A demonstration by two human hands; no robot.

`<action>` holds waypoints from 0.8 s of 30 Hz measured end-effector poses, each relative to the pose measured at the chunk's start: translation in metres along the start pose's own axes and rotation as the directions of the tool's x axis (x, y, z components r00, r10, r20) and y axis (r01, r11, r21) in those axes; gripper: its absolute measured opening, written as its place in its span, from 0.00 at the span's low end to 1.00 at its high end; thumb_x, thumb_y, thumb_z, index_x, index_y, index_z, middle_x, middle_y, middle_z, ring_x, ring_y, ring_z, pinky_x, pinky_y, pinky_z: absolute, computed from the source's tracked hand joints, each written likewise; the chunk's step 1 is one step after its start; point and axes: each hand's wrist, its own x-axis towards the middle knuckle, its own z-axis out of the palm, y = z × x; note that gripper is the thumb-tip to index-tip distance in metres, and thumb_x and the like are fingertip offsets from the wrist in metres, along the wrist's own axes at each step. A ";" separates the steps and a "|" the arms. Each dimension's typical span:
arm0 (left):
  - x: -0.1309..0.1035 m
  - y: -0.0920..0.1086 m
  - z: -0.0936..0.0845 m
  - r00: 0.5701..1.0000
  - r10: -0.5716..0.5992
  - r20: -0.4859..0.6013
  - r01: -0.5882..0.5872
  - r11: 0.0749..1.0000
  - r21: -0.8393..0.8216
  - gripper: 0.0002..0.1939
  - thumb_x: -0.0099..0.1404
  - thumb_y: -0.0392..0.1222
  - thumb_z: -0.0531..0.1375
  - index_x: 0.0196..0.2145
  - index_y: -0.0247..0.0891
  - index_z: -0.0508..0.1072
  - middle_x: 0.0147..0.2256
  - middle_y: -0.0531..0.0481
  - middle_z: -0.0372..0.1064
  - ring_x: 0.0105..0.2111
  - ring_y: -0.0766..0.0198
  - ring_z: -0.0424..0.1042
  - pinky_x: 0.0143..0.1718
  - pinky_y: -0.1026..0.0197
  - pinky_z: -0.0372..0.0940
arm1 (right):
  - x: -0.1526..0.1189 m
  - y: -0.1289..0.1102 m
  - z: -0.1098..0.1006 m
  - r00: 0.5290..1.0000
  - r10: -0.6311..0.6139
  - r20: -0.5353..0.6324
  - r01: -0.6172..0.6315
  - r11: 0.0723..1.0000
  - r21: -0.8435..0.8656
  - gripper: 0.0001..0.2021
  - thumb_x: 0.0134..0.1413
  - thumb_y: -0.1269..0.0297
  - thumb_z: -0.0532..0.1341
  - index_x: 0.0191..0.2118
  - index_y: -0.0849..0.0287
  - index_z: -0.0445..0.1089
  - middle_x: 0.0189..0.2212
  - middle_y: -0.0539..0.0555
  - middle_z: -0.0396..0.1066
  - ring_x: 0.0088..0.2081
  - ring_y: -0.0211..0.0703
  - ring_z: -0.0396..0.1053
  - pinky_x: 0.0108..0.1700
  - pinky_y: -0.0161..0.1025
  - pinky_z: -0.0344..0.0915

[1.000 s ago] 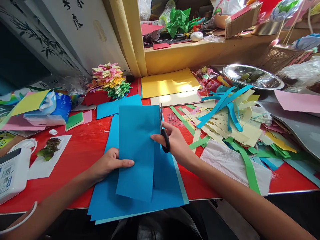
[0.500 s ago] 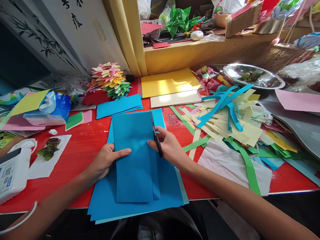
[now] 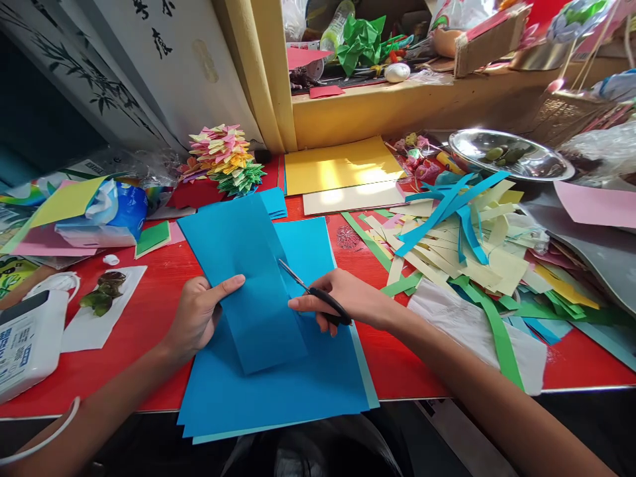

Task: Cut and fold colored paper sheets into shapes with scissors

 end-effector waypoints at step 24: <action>-0.009 -0.006 0.005 0.992 -0.009 0.126 -0.008 0.991 0.134 0.19 0.49 0.47 0.66 0.15 0.37 0.61 0.19 0.54 0.64 0.20 0.68 0.64 0.19 0.65 0.60 | 0.002 -0.001 0.024 0.983 -0.102 -0.151 0.108 0.994 0.029 0.23 0.46 0.45 0.62 0.22 0.59 0.54 0.17 0.43 0.47 0.20 0.30 0.46 0.21 0.33 0.40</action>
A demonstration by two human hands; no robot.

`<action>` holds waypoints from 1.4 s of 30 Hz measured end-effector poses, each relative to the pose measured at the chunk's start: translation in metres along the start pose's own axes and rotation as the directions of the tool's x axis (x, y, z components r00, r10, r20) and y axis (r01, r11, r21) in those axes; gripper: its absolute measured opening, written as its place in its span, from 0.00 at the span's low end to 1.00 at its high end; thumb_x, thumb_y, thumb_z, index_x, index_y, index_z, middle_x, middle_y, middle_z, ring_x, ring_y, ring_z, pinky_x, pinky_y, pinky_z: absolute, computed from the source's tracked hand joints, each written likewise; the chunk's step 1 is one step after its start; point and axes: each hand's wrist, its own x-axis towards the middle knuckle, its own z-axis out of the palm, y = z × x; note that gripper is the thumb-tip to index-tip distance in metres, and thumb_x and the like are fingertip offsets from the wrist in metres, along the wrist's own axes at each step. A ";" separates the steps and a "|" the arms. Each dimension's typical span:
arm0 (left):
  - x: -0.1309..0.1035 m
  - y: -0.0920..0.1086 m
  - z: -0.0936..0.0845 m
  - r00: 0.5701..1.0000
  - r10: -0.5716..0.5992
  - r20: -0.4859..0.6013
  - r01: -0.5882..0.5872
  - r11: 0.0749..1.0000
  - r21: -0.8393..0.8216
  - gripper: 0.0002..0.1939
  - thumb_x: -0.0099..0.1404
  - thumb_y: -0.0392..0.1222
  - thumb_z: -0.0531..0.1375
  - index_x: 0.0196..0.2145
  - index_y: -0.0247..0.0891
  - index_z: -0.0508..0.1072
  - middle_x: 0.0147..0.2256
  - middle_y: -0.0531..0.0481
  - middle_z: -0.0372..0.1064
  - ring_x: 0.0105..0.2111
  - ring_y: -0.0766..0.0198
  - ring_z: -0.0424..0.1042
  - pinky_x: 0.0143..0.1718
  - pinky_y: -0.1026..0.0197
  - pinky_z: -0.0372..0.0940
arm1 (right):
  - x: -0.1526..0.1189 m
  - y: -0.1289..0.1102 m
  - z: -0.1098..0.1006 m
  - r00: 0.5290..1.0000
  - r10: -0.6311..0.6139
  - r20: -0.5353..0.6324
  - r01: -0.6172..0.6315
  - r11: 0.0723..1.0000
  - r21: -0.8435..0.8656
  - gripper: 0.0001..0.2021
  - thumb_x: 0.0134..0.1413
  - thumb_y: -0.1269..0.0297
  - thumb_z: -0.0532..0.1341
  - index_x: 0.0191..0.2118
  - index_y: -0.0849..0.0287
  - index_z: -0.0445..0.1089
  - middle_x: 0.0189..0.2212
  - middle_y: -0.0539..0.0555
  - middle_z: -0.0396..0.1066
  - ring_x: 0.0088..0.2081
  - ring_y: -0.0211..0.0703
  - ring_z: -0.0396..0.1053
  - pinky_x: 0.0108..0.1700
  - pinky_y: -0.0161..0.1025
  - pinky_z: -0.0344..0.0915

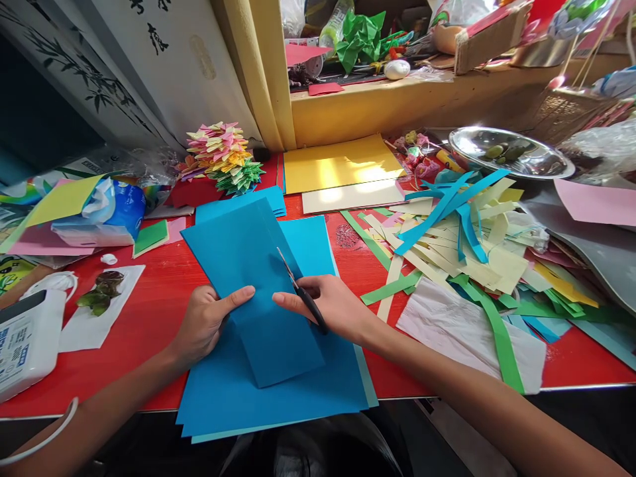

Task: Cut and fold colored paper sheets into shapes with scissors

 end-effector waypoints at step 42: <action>0.002 -0.004 -0.001 1.000 0.017 0.026 -0.021 0.989 0.146 0.23 0.49 0.53 0.65 0.16 0.37 0.58 0.17 0.55 0.60 0.18 0.68 0.63 0.18 0.65 0.57 | 0.009 0.022 0.004 0.972 -0.204 -0.114 0.192 0.976 -0.107 0.23 0.49 0.47 0.61 0.20 0.60 0.52 0.18 0.44 0.44 0.21 0.29 0.43 0.20 0.32 0.39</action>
